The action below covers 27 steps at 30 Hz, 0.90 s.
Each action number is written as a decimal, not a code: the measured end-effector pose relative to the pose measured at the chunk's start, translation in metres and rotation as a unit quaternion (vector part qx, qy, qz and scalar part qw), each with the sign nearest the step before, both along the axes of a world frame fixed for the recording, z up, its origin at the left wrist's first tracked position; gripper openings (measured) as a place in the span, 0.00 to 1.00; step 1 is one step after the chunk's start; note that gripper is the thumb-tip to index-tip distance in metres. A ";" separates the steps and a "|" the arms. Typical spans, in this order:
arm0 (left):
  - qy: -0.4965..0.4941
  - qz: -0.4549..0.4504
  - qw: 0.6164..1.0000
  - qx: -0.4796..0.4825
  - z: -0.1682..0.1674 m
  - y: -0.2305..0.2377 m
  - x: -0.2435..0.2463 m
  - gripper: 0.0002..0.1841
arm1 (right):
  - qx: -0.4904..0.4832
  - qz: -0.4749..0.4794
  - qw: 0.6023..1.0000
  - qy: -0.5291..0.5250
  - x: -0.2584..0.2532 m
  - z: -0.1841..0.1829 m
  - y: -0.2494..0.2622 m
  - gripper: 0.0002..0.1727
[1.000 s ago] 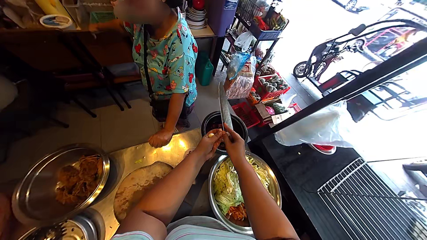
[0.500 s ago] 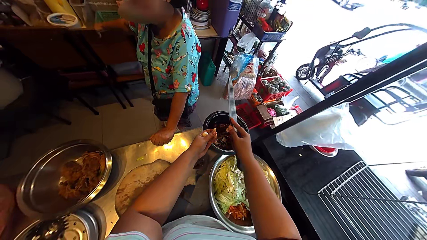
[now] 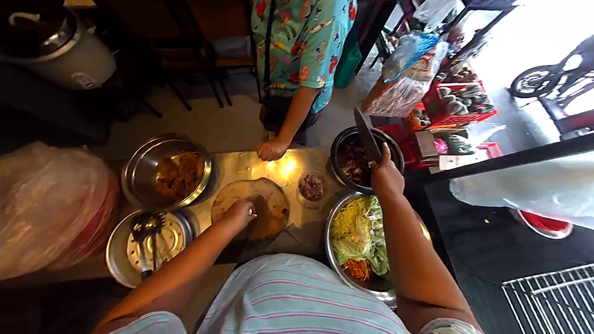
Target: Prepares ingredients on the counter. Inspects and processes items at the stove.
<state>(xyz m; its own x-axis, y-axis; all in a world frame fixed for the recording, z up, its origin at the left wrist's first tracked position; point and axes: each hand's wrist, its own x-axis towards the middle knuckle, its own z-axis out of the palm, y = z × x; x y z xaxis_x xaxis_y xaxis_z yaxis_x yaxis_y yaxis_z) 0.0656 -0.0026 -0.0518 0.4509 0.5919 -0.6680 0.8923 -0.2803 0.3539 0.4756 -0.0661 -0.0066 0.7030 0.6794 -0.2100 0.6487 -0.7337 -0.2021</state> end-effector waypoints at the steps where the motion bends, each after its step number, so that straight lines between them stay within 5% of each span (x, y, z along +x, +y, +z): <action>1: -0.004 0.009 1.000 0.002 -0.002 -0.004 -0.005 0.21 | 0.006 -0.004 1.000 -0.004 -0.001 -0.002 0.002 0.41; 4: -0.035 0.024 0.999 -0.013 0.009 -0.005 -0.014 0.33 | 0.028 -0.036 0.998 -0.037 0.000 -0.001 0.003 0.41; 10: -0.089 0.025 0.994 0.053 0.056 0.011 -0.001 0.15 | 0.088 -0.045 0.991 -0.085 0.014 0.001 -0.013 0.46; 14: -0.245 -0.021 0.962 0.118 0.092 0.020 0.076 0.11 | 0.122 -0.047 0.989 -0.068 0.014 0.003 -0.023 0.58; 18: -0.361 -0.102 0.904 0.205 0.088 0.024 0.208 0.08 | 0.150 -0.084 0.984 -0.050 0.003 0.017 -0.034 0.50; 21: -0.286 -0.122 0.935 0.167 0.070 0.012 0.294 0.10 | 0.139 -0.103 0.984 -0.047 0.002 0.023 -0.044 0.45; 23: -0.197 -0.130 0.970 0.059 0.056 0.008 0.324 0.24 | 0.127 -0.110 0.985 -0.034 0.001 0.030 -0.052 0.42; 27: -0.206 -0.248 0.939 0.117 0.060 0.012 0.299 0.20 | 0.165 -0.090 0.981 0.046 -0.005 0.041 -0.081 0.35</action>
